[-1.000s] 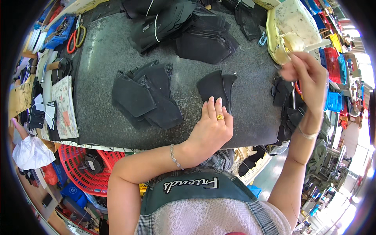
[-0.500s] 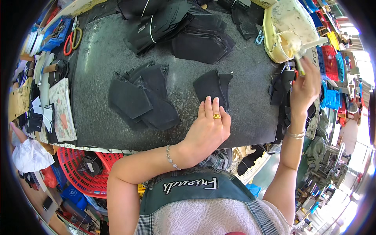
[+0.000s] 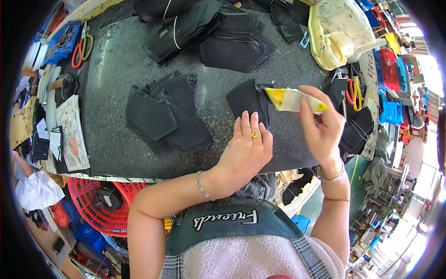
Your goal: The person is seen applying glue to small black shoe components and stacking them.
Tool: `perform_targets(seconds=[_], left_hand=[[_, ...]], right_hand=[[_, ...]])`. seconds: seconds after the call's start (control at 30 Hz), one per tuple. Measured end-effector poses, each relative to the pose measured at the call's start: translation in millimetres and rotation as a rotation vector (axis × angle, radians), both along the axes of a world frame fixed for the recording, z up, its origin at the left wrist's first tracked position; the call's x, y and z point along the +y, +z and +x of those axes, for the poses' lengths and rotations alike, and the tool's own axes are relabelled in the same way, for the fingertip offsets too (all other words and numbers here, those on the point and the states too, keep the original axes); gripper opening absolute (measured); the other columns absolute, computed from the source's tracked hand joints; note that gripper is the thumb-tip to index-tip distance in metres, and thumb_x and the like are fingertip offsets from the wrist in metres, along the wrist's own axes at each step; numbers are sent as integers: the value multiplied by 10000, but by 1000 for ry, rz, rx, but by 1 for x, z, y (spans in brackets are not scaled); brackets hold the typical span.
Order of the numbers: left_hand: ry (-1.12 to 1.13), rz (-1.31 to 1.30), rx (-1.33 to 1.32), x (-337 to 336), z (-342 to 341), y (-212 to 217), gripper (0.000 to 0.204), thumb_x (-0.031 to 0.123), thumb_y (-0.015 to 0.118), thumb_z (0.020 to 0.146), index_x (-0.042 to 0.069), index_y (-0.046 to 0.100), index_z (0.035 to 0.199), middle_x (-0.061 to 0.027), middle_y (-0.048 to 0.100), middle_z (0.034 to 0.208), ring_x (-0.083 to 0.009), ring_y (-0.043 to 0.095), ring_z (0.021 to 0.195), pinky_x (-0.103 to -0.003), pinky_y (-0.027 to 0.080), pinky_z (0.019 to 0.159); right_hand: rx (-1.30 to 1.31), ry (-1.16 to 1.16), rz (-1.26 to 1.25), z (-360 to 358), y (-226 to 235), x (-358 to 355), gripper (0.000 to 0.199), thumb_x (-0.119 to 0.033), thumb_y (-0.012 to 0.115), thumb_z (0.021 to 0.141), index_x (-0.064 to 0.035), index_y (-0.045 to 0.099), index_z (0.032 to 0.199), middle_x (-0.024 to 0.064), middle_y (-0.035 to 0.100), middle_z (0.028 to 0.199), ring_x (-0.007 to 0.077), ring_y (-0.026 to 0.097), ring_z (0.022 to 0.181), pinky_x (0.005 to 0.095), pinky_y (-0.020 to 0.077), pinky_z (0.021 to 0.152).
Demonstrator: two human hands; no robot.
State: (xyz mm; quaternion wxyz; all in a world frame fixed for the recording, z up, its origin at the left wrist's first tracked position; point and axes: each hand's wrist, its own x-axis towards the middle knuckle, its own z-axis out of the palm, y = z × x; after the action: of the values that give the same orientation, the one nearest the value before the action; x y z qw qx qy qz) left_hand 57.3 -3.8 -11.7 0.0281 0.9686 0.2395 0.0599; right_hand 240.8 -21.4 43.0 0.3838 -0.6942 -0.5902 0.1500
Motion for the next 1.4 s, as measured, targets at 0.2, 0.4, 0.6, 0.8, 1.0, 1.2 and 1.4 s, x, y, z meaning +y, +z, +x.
perform_targets(seconds=[0.2, 0.4, 0.6, 0.8, 1.0, 1.2, 1.4], left_hand=[[14, 3, -9, -1, 1, 0, 357, 112, 568, 845, -97, 574, 1133, -330, 595, 1207, -455, 588, 1144, -465, 483, 994], [9, 9, -7, -1, 1, 1, 361, 114, 575, 834, -95, 580, 1128, -327, 599, 1205, -450, 591, 1144, -465, 486, 989], [17, 13, -17, -2, 3, 1, 346, 114, 581, 826, -97, 594, 1100, -330, 609, 1183, -451, 595, 1134, -466, 494, 976], [32, 14, -62, -3, 3, -2, 342, 107, 589, 817, -105, 598, 1085, -330, 614, 1171, -455, 609, 1105, -461, 506, 959], [39, 6, -72, -1, 3, -2, 345, 102, 590, 814, -112, 597, 1084, -329, 619, 1163, -456, 606, 1111, -469, 503, 962], [23, 21, -53, -1, 3, 0, 347, 108, 584, 814, -107, 602, 1086, -334, 616, 1168, -458, 607, 1108, -469, 500, 965], [21, 26, -63, -3, 3, -2, 340, 107, 582, 817, -105, 604, 1082, -337, 614, 1168, -456, 608, 1107, -468, 500, 961]], right_hand=[[-64, 5, 23, -6, 11, 7, 192, -36, 619, 908, -4, 632, 1097, 135, 691, 810, 130, 692, 716, 275, 557, 640], [-251, -4, 9, 3, 16, 20, 211, -28, 632, 880, 6, 615, 1088, 167, 680, 796, 225, 707, 664, 300, 556, 598], [-286, 131, 24, -3, 15, 28, 195, -22, 612, 870, 12, 613, 1062, 170, 682, 803, 252, 689, 628, 322, 534, 553], [-47, 60, -73, 4, 27, 29, 120, -36, 597, 867, 23, 650, 956, 72, 610, 594, 46, 556, 503, 238, 435, 482], [-9, 59, -120, 11, 19, 38, 124, -52, 600, 868, 27, 657, 945, 39, 610, 595, 42, 552, 508, 228, 435, 486], [-67, 71, -121, 12, 14, 46, 124, -60, 593, 865, 22, 660, 928, 47, 600, 578, 47, 535, 494, 237, 409, 470], [-52, 34, -81, 10, 25, 46, 136, -72, 594, 852, 24, 661, 921, 45, 586, 562, 48, 525, 491, 242, 406, 473]])
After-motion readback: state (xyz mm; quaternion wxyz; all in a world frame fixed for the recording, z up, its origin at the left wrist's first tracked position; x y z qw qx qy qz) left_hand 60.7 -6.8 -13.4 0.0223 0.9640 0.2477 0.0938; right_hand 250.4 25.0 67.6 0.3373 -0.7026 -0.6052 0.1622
